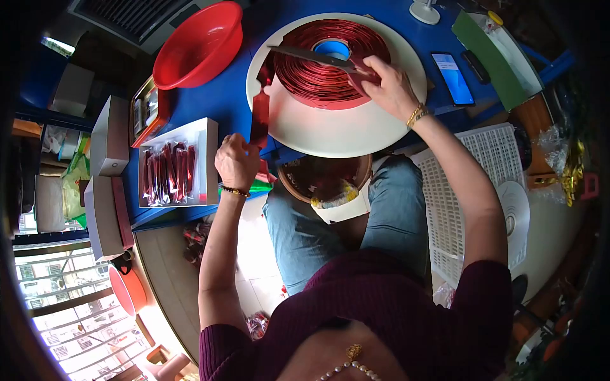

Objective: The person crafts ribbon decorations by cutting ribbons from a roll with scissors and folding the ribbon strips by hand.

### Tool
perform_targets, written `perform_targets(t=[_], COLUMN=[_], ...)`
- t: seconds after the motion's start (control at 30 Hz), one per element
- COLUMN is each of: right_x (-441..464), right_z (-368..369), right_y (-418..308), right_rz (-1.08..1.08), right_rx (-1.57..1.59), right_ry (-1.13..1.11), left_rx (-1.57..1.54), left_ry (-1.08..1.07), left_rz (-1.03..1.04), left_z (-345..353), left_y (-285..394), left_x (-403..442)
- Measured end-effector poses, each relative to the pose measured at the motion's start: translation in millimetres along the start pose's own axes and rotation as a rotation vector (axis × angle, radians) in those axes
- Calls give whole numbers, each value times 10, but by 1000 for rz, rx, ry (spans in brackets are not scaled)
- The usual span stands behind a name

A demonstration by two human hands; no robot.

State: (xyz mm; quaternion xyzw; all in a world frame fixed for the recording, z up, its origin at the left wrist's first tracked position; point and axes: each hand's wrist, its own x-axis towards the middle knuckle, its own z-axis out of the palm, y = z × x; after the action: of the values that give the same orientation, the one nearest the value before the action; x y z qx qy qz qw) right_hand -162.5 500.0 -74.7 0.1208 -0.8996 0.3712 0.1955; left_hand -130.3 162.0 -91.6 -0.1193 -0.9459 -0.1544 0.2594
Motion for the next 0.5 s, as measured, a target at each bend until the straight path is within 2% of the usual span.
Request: perform_targets(t=[0.03, 0.07, 0.17, 0.27, 0.3, 0.33, 0.4, 0.47, 0.5], right_x=[-53, -88, -173, -249, -264, -277, -313, -344, -336], right_z=[58, 71, 92, 91, 98, 105, 133, 148, 118], right_y=[-98, -200, -454, -611, -633, -637, -611, -616, -651], right_rz=[-10, 56, 144, 163, 168, 163, 122, 72, 77], right_rx=[74, 149, 232, 247, 270, 296, 268, 223, 221], right_ry=[71, 11, -62, -143, -172, -199, -182, -139, -136], left_rx=[4, 6, -389, -356, -283, -285, -497, -551, -315], left_ry=[-61, -60, -143, -129, -268, -269, -660, -634, -497], left_rz=[-37, -33, -251, -337, -331, -334, -471, -481, -379], left_z=[-1, 23, 79, 174, 154, 266, 413, 330, 261], left_y=[-53, -100, -154, -74, -56, -124, -206, -146, -91], left_x=[21, 35, 133, 273, 330, 348, 408, 428, 448])
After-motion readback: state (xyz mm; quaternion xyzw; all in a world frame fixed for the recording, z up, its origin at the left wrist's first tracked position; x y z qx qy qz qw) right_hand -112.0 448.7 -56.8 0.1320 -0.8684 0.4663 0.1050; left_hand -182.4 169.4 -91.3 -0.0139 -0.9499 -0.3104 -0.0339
